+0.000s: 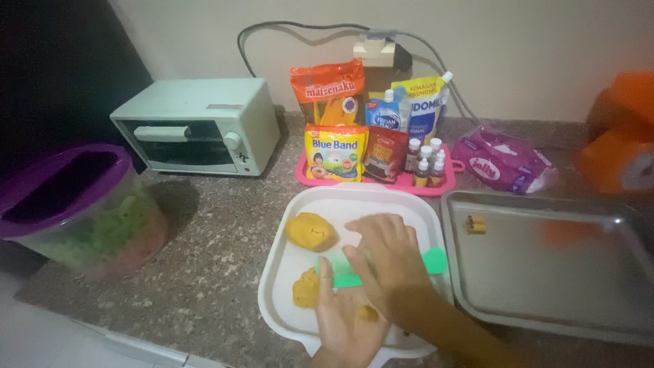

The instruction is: Decorating small yellow dough balls using a plastic comb tool to create texture and adding small black seeds.

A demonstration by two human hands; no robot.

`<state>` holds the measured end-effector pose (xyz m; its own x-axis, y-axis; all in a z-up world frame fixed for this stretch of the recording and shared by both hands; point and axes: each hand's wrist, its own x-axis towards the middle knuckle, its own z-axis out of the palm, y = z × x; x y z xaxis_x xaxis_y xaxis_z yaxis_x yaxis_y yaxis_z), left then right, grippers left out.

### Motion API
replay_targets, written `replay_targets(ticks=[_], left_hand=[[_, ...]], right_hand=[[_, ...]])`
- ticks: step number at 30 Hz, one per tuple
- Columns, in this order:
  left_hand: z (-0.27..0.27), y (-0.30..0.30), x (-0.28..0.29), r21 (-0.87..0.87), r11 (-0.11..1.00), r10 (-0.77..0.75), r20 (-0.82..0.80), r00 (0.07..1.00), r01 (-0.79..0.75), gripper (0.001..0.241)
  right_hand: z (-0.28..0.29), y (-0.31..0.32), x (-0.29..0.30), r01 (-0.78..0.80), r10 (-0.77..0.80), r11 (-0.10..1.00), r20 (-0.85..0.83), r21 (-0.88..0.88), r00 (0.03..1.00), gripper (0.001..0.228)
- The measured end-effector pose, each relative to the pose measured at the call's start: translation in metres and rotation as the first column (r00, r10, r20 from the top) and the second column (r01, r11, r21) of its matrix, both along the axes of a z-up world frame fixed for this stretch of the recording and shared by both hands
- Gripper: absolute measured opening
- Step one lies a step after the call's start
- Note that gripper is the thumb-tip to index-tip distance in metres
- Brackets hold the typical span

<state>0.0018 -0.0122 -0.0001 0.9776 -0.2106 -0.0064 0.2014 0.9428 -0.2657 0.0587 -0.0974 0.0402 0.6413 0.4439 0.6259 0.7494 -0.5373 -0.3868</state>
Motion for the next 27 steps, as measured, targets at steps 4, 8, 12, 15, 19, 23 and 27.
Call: replay_targets(ticks=[4, 8, 12, 15, 19, 23, 27], left_hand=[[0.003, 0.015, 0.001, -0.064, 0.998, 0.016, 0.079, 0.997, -0.011, 0.072], [0.020, 0.019, -0.004, 0.238, 0.964, 0.138, -0.067, 0.988, -0.118, 0.081], [0.031, 0.017, -0.004, 0.246, 0.959, 0.170, -0.105, 0.980, -0.141, 0.084], [0.007, 0.021, -0.001, 0.263, 0.955, 0.119, 0.070, 0.990, -0.133, 0.081], [-0.006, 0.017, 0.003, 0.247, 0.966, 0.084, 0.001, 0.996, -0.082, 0.084], [-0.017, 0.015, 0.005, 0.117, 0.989, 0.078, 0.082, 0.994, -0.087, 0.078], [-0.005, 0.006, 0.000, 0.262, 0.953, 0.135, 0.087, 0.987, -0.154, 0.067]], right_hand=[[0.023, -0.016, -0.011, -0.161, 0.147, 0.986, -0.263, -0.034, 0.953, 0.030], [-0.008, -0.024, -0.007, -0.384, 0.372, 0.914, -0.108, -0.128, 0.922, 0.008], [-0.016, -0.017, -0.005, -0.436, 0.418, 0.886, -0.134, -0.156, 0.898, 0.016], [0.015, -0.017, -0.010, -0.502, 0.502, 0.865, 0.029, -0.001, 0.865, 0.024], [0.006, -0.019, -0.001, -0.246, 0.329, 0.918, 0.252, -0.312, 0.910, 0.004], [0.005, -0.019, 0.004, -0.230, 0.317, 0.928, 0.299, -0.293, 0.900, 0.005], [0.021, -0.021, -0.001, -0.225, 0.206, 0.970, -0.183, -0.088, 0.961, 0.042]])
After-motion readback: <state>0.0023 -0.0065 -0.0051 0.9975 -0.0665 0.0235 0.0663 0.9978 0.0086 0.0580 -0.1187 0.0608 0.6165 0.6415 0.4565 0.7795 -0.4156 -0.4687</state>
